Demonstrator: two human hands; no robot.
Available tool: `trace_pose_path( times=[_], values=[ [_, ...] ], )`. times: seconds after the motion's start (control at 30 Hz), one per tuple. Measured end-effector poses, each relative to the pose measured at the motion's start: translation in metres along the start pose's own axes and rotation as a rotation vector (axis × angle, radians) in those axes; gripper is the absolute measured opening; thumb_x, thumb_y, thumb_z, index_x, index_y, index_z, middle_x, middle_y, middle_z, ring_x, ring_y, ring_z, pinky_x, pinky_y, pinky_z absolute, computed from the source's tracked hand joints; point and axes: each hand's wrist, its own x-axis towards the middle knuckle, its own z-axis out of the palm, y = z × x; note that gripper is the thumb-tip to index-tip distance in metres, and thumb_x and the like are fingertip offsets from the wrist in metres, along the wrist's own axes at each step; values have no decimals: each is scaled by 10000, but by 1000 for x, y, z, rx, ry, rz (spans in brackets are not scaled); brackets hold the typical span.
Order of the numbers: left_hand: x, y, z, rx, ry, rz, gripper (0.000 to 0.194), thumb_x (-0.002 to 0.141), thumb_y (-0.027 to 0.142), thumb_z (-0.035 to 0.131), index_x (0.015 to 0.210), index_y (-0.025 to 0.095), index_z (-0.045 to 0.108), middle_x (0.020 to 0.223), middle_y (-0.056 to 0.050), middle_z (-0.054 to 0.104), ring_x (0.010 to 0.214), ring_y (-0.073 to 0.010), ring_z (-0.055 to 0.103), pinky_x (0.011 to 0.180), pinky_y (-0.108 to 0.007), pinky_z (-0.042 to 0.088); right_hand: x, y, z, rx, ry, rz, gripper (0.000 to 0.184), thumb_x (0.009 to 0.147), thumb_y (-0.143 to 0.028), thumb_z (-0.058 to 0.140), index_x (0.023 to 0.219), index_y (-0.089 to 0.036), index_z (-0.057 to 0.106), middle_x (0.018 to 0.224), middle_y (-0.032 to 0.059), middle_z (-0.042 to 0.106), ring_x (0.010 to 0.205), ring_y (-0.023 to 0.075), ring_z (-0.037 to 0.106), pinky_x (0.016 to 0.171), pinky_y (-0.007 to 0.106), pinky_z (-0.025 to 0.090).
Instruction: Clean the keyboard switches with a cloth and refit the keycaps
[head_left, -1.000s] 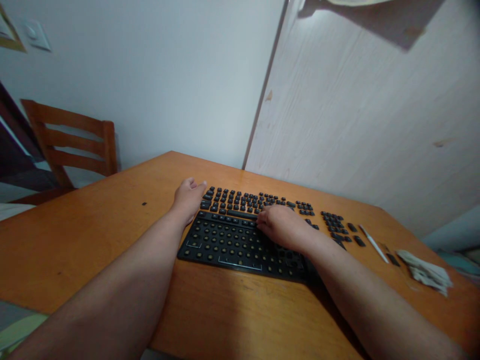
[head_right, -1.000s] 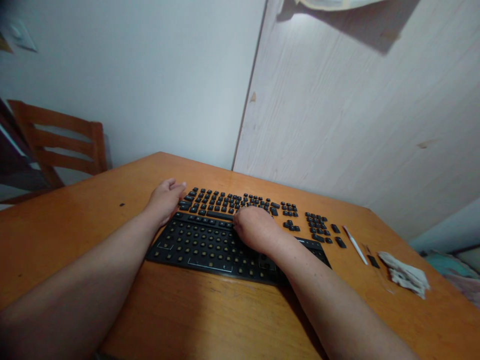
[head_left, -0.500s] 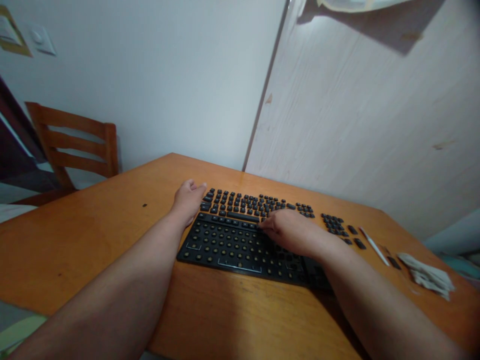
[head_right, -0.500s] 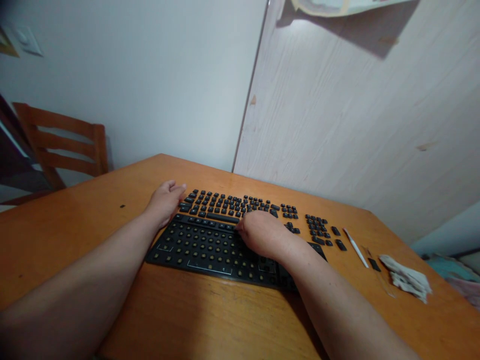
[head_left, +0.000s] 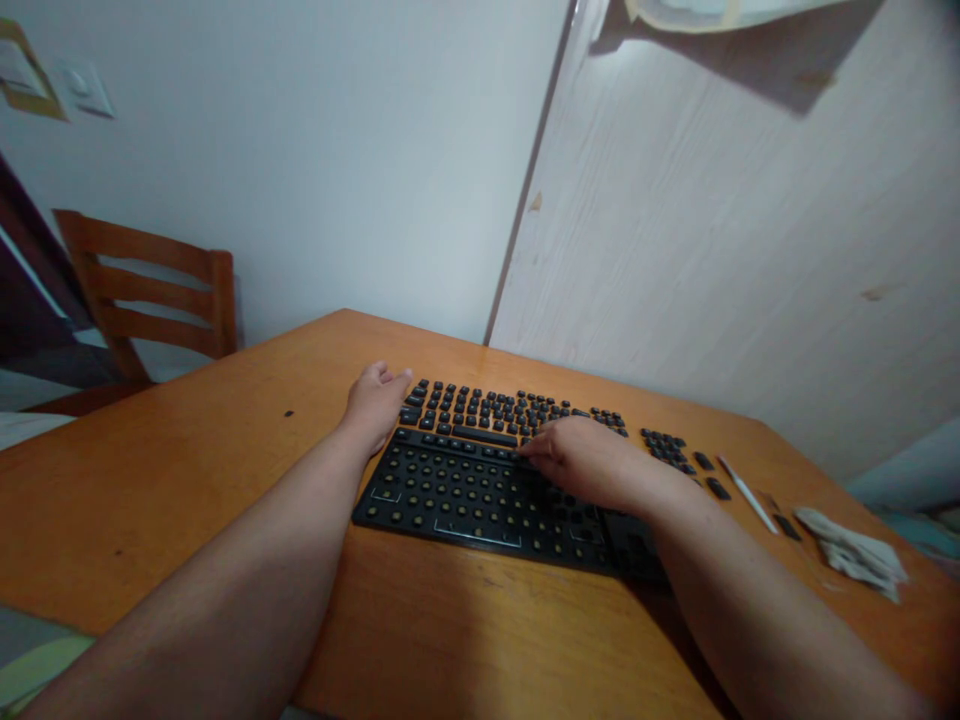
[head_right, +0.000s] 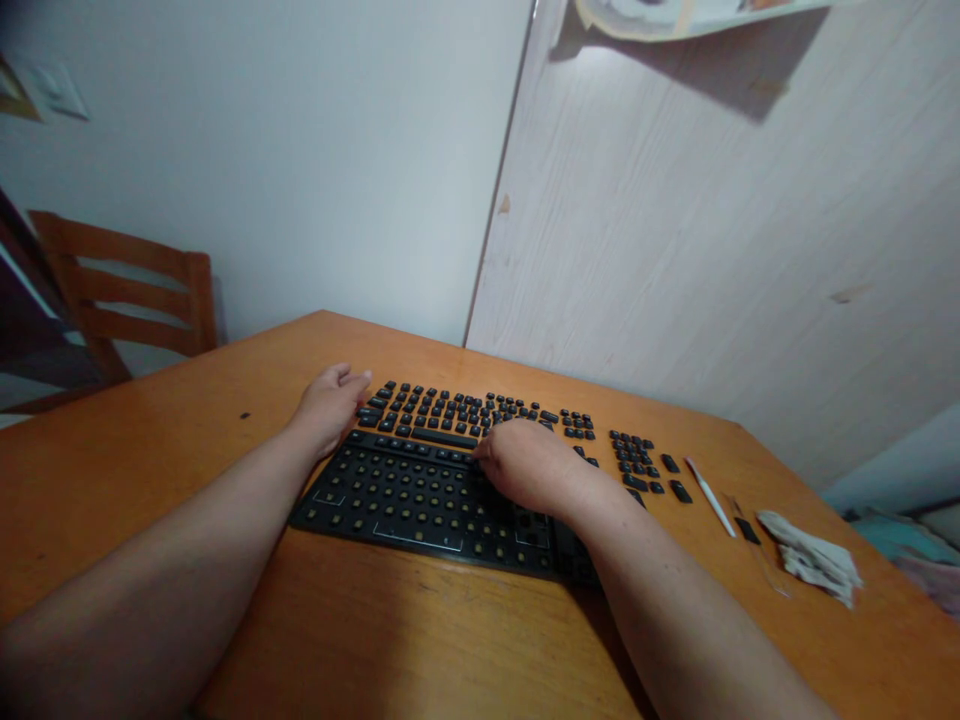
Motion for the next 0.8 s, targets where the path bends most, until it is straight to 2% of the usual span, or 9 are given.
trace_pose_path(
  times=[0.43, 0.8],
  values=[
    [-1, 2, 0, -20, 0, -11, 760, 826, 445, 683, 1461, 117, 423, 1430, -187, 527, 1265, -259, 560, 1058, -354, 421, 5, -6, 8, -47, -74, 37, 296, 919, -214, 469, 861, -207, 759, 904, 75, 763, 873, 218, 694, 797, 315, 486],
    [-2, 2, 0, -37, 2, -19, 753, 825, 440, 683, 1459, 126, 426, 1425, -186, 532, 1257, -260, 567, 1060, -360, 423, 0, 4, 1, 34, -10, -3, 264, 897, -195, 535, 964, -230, 788, 943, 69, 773, 905, 208, 692, 838, 306, 505]
  ],
)
